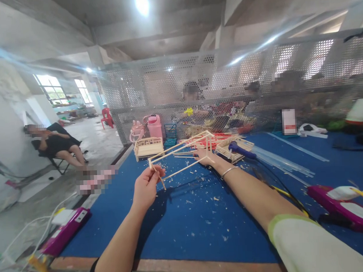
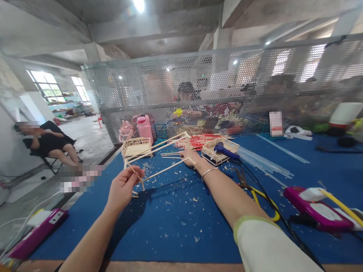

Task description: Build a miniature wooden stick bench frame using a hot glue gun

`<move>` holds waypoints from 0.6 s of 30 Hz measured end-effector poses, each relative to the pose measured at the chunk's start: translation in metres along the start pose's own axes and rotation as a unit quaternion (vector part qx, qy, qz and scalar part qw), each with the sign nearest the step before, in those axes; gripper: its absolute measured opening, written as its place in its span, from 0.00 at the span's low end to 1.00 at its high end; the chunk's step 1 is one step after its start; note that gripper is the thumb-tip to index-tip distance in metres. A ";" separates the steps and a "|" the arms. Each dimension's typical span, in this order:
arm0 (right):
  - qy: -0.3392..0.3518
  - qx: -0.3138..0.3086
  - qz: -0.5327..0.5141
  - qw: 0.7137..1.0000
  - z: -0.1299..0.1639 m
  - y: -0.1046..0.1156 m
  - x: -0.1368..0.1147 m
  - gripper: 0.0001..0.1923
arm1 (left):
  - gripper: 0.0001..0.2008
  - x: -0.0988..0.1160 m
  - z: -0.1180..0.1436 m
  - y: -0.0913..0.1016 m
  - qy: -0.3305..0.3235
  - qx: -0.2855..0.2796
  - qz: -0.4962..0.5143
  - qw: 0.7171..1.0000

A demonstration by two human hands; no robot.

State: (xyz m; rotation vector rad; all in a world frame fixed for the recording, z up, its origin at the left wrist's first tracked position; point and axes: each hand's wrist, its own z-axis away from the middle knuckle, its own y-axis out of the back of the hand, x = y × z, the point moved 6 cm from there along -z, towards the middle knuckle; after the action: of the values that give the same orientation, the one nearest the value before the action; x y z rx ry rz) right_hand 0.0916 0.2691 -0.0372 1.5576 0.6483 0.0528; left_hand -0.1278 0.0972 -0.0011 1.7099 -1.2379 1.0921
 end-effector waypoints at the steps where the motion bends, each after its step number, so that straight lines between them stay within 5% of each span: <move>1: -0.004 -0.007 0.018 1.000 -0.003 -0.001 0.000 0.17 | 0.22 0.000 0.000 0.000 -0.001 -0.002 -0.001 1.000; 10: -0.046 -0.040 -0.002 0.998 -0.014 -0.006 -0.004 0.16 | 0.20 -0.002 0.002 -0.003 0.004 -0.017 0.000 1.000; 15: -0.061 0.065 -0.155 0.984 -0.005 0.017 -0.005 0.16 | 0.20 -0.004 0.001 -0.003 0.007 -0.017 0.009 1.000; 18: -0.072 0.173 -0.276 0.943 0.010 0.045 0.006 0.16 | 0.20 -0.007 0.001 -0.006 0.016 -0.036 0.006 0.999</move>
State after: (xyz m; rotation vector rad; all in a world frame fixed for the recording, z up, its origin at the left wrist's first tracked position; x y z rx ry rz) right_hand 0.1174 0.2646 0.0010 1.6388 0.9936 -0.6205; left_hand -0.1230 0.1003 -0.0085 1.6279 -1.2537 1.0640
